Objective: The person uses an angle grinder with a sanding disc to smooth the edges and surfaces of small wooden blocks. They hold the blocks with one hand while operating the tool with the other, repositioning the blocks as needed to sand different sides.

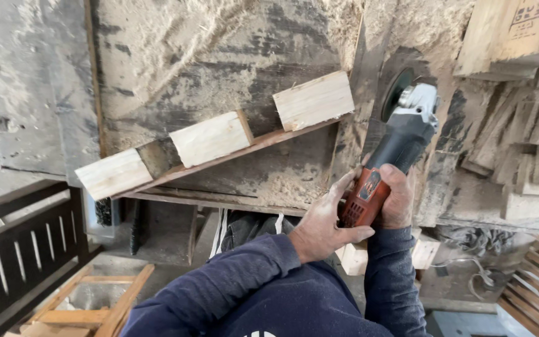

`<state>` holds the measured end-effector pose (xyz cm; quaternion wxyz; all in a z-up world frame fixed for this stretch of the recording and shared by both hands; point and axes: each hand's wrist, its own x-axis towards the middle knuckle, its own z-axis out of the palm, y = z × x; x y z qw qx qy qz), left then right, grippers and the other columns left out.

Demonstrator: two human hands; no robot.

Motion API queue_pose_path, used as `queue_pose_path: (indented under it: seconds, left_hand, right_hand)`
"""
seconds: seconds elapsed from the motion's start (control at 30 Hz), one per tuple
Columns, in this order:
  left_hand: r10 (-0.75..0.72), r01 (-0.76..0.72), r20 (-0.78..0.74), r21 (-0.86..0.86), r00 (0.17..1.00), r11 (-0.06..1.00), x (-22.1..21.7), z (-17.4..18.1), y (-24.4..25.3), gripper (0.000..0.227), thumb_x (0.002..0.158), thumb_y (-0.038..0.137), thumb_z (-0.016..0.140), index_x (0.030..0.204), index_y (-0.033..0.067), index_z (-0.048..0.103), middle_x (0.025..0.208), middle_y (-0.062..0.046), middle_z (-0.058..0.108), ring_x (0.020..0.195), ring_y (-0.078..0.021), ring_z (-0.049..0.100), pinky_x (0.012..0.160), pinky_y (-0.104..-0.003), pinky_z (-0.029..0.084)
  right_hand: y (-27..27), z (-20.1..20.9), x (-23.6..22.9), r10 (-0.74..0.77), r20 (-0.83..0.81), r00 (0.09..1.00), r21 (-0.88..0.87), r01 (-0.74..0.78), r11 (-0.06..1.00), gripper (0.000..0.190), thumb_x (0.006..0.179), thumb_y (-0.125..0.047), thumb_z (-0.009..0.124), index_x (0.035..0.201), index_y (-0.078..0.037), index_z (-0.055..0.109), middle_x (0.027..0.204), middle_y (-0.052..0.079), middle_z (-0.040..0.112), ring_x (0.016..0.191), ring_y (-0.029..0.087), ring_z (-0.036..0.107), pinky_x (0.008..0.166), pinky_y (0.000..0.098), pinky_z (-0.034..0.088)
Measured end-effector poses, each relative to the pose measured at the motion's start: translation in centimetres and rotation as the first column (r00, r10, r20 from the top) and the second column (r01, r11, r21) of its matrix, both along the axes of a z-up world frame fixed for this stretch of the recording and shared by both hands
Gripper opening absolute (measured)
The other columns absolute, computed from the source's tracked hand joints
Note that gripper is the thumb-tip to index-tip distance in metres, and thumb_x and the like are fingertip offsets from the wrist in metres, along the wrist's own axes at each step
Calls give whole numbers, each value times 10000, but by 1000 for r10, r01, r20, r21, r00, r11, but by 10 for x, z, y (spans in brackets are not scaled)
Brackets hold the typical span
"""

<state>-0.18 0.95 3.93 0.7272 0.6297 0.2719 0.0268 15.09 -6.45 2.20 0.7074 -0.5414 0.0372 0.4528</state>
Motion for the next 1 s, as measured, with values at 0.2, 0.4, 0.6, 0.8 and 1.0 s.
queue_pose_path:
  seconds: [0.2, 0.4, 0.6, 0.8, 1.0]
  left_hand:
    - [-192, 90, 111, 592, 975, 801, -25, -11, 20, 936, 893, 319, 790, 1640, 136, 256, 1606, -312, 428, 1113, -417, 667, 948, -438, 576]
    - [-470, 346, 82, 570, 879, 745, -77, -21, 74, 887, 941, 254, 788, 1640, 167, 250, 1544, -250, 491, 1058, -395, 679, 895, -442, 580]
    - [-412, 365, 51, 372, 910, 853, -117, -15, 91, 856, 867, 214, 802, 1602, 170, 365, 1451, -202, 536, 1220, -357, 636, 1044, -396, 570]
    - [-459, 84, 320, 741, 829, 667, -121, -33, 149, 865, 804, 609, 766, 1471, 134, 486, 1409, -149, 562, 1322, -321, 561, 1082, -473, 527]
    - [-174, 634, -676, 526, 716, 567, -100, -70, 277, 1125, 729, 779, 667, 1588, 141, 316, 1569, -239, 346, 1380, -428, 377, 1073, -579, 379]
  right_hand:
    - [26, 2, -27, -92, -33, 995, 155, 96, 983, 494, 958, -396, 647, 1211, 22, 572, 923, 180, 658, 796, 269, 666, 716, 380, 581]
    - [37, 1, -76, -203, -85, 976, 27, 206, 978, 560, 879, -430, 687, 1175, 31, 571, 902, 176, 661, 784, 268, 674, 723, 386, 602]
    - [52, -2, -124, -230, 26, 973, 100, 227, 969, 545, 874, -396, 695, 1184, 32, 559, 866, 166, 656, 748, 268, 677, 700, 383, 610]
    - [52, 0, -154, -356, 35, 934, -53, 357, 932, 555, 861, -396, 684, 1146, 72, 603, 909, 185, 702, 746, 267, 695, 674, 366, 604]
    - [36, 10, -179, -360, 45, 932, 33, 359, 933, 546, 842, -381, 699, 1168, 43, 587, 881, 185, 673, 754, 273, 694, 656, 373, 600]
